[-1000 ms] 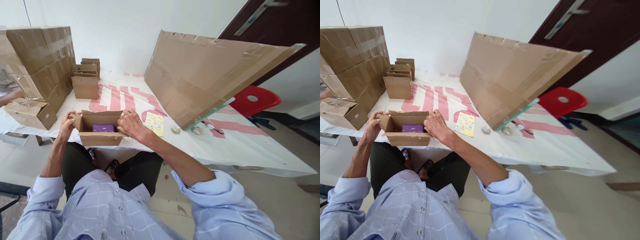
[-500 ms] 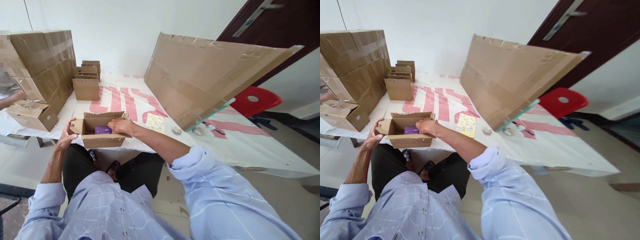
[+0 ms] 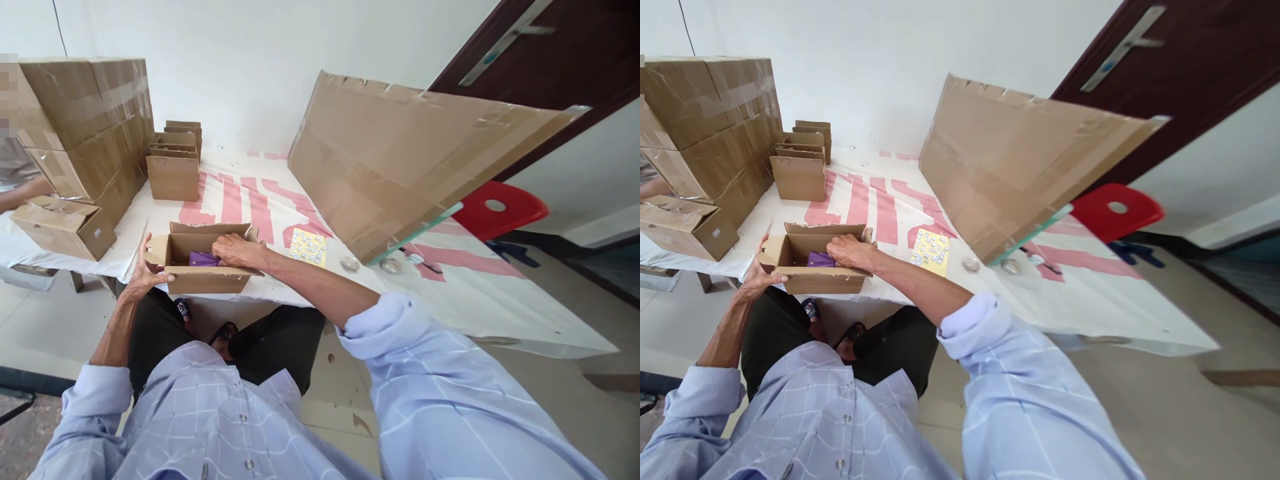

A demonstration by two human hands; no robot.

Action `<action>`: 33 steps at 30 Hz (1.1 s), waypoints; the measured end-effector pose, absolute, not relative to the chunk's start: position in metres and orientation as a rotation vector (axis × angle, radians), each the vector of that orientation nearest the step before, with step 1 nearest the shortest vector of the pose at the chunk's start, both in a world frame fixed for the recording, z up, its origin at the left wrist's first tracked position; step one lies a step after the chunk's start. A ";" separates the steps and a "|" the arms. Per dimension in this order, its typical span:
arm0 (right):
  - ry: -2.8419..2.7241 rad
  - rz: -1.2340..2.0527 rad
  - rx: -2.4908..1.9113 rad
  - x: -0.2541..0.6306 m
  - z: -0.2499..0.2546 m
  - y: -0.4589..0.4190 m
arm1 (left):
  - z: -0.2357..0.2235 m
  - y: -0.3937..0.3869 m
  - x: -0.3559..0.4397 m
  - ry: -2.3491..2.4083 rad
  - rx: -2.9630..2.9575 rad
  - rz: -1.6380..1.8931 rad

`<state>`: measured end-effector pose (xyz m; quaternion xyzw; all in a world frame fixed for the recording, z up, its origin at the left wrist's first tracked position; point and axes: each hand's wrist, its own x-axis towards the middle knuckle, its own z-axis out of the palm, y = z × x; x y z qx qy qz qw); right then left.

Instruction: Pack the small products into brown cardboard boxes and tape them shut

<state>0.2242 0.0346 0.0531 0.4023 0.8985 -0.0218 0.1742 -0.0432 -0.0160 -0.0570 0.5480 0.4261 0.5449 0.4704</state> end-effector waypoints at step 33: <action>3.194 -0.662 1.485 0.285 0.132 0.038 | -0.050 0.010 -0.032 1.135 1.572 1.162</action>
